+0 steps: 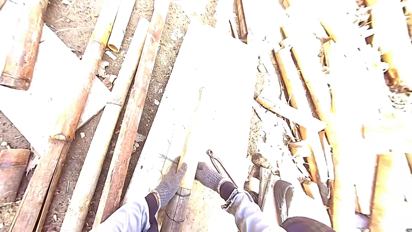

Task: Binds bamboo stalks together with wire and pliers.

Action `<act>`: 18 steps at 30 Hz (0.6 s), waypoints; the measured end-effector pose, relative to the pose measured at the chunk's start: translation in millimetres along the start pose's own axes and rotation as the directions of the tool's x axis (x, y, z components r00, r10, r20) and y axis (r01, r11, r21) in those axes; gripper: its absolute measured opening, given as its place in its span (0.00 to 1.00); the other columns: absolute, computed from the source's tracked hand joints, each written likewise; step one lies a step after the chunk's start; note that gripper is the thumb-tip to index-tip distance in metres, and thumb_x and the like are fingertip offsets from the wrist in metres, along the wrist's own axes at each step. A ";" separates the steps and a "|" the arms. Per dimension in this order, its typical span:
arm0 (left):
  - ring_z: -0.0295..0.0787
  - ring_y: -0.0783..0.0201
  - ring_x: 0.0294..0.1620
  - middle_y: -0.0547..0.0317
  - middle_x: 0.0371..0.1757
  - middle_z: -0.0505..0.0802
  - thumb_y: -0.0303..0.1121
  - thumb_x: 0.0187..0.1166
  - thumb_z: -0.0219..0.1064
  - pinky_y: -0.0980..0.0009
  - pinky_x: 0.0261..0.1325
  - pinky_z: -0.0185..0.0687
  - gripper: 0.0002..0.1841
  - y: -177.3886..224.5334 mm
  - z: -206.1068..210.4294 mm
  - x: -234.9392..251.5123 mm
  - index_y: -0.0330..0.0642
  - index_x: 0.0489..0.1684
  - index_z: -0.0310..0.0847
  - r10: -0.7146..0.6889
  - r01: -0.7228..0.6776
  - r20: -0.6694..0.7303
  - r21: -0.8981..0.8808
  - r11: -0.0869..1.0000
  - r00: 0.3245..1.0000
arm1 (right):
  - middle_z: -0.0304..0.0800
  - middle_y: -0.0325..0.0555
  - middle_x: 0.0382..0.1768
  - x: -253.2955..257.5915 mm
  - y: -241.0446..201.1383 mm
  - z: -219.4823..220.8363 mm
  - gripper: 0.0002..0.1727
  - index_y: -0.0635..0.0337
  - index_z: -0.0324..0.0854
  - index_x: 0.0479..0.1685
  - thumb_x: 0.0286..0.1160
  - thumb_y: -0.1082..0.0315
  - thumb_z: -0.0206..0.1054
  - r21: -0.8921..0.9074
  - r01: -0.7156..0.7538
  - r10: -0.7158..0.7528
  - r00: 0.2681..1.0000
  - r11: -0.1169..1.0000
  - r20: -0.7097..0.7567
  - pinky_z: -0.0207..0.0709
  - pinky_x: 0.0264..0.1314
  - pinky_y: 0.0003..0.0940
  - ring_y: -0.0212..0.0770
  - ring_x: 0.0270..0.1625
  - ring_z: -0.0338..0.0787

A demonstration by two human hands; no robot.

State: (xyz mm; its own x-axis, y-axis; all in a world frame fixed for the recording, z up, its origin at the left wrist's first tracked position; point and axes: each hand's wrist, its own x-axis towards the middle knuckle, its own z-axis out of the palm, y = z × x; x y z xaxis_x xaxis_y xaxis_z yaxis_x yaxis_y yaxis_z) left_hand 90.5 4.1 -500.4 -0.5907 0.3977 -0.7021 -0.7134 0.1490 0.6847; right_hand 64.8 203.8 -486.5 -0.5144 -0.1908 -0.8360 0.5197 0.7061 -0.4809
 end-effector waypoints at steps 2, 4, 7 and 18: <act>0.67 0.68 0.88 0.56 0.91 0.69 0.65 0.88 0.47 0.62 0.88 0.67 0.39 3.1 1.0 -2.3 0.53 0.95 0.51 -0.002 0.003 -0.016 0.023 1.000 1.000 | 0.93 0.49 0.52 -3.8 -2.0 -1.2 0.19 0.57 0.85 0.60 0.86 0.57 0.53 -0.110 -0.052 0.053 0.999 0.993 0.002 0.83 0.64 0.51 0.44 0.56 0.92; 0.62 0.67 0.90 0.53 0.92 0.67 0.61 0.92 0.40 0.62 0.91 0.60 0.37 7.5 -0.2 -4.7 0.49 0.95 0.52 -0.011 0.014 -0.037 0.082 0.997 0.999 | 0.92 0.49 0.52 -17.8 -1.1 -6.7 0.20 0.53 0.82 0.64 0.85 0.55 0.53 -0.225 -0.098 0.110 0.993 0.969 0.041 0.82 0.64 0.55 0.47 0.56 0.92; 0.62 0.66 0.91 0.53 0.91 0.68 0.59 0.93 0.32 0.60 0.93 0.58 0.36 3.4 -5.9 -3.3 0.49 0.94 0.56 -0.031 0.044 -0.074 0.189 0.981 0.997 | 0.92 0.45 0.61 -47.5 9.2 -14.1 0.23 0.40 0.79 0.77 0.85 0.57 0.53 -0.354 -0.145 0.163 0.986 0.924 0.020 0.80 0.69 0.58 0.48 0.63 0.91; 0.85 0.58 0.73 0.53 0.64 0.93 0.51 0.93 0.45 0.57 0.82 0.71 0.27 -8.2 -19.4 -13.7 0.45 0.62 0.90 0.278 0.012 -0.380 0.608 0.794 0.882 | 0.91 0.48 0.63 -36.1 -0.1 -4.4 0.24 0.41 0.78 0.77 0.86 0.56 0.51 -0.435 -0.098 0.120 0.992 0.895 0.025 0.79 0.69 0.60 0.50 0.67 0.89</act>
State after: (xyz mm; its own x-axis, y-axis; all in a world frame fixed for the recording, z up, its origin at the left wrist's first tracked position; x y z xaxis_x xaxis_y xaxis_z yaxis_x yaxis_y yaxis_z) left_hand 97.1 -20.1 -500.2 -0.8625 0.0485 -0.5038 -0.3441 0.6737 0.6540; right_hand 80.4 213.6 -455.1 -0.4309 -0.1213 -0.8942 0.2190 0.9472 -0.2341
